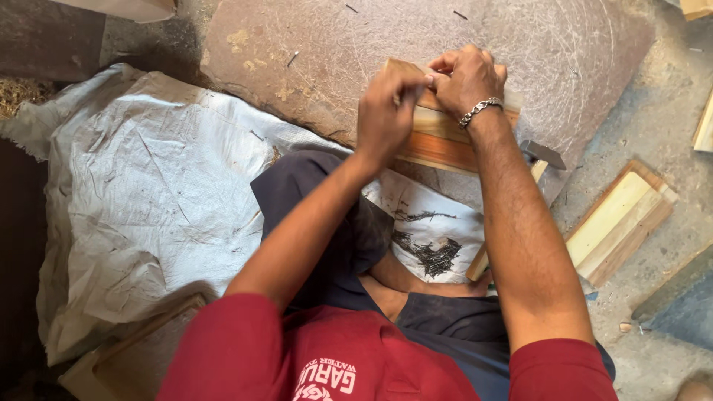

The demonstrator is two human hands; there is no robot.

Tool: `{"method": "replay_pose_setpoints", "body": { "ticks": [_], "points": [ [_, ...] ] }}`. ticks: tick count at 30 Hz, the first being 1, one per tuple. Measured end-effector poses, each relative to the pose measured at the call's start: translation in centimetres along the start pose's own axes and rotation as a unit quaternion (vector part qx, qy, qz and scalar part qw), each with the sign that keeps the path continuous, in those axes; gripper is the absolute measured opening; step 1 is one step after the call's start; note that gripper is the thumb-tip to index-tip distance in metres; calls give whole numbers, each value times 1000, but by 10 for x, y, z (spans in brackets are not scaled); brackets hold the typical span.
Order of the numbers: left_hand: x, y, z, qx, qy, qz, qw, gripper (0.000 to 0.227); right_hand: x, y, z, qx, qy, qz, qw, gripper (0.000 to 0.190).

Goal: The person assembles small wooden boxes by nailing wooden planks together using a hammer and nails. They repeatedly position planks, hammer nails, and flip the partially assembled boxes to secure all sides.

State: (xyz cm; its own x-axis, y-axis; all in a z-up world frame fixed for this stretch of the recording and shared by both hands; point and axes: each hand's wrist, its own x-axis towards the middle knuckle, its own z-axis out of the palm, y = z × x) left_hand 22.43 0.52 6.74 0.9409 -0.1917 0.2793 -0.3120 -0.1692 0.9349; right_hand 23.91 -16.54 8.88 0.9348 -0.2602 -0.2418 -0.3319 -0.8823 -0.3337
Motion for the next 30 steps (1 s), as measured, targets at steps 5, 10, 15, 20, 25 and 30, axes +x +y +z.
{"method": "replay_pose_setpoints", "body": {
  "ticks": [5, 10, 15, 20, 25, 30],
  "points": [
    [36, -31, 24, 14, 16, -30, 999, 11, -12, 6, 9, -2, 80, -10, 997, 23],
    [24, -64, 40, 129, -8, 14, 992, 11, -26, 13, 18, 14, 162, -50, 985, 22],
    [29, -78, 45, 180, -24, 28, 983, 8, -48, 26, 25, -19, 216, -90, 972, 38],
    [21, -80, 44, 182, -15, 38, 982, 8, -155, 63, 24, 89, 322, -9, 943, 46],
    [31, -63, 41, 175, -15, 34, 984, 5, -272, 99, 36, 66, 251, 214, 942, 53],
    [26, -50, 35, 160, -22, 11, 987, 8, -294, 122, 54, 463, 70, 376, 800, 45]
  ]
}}
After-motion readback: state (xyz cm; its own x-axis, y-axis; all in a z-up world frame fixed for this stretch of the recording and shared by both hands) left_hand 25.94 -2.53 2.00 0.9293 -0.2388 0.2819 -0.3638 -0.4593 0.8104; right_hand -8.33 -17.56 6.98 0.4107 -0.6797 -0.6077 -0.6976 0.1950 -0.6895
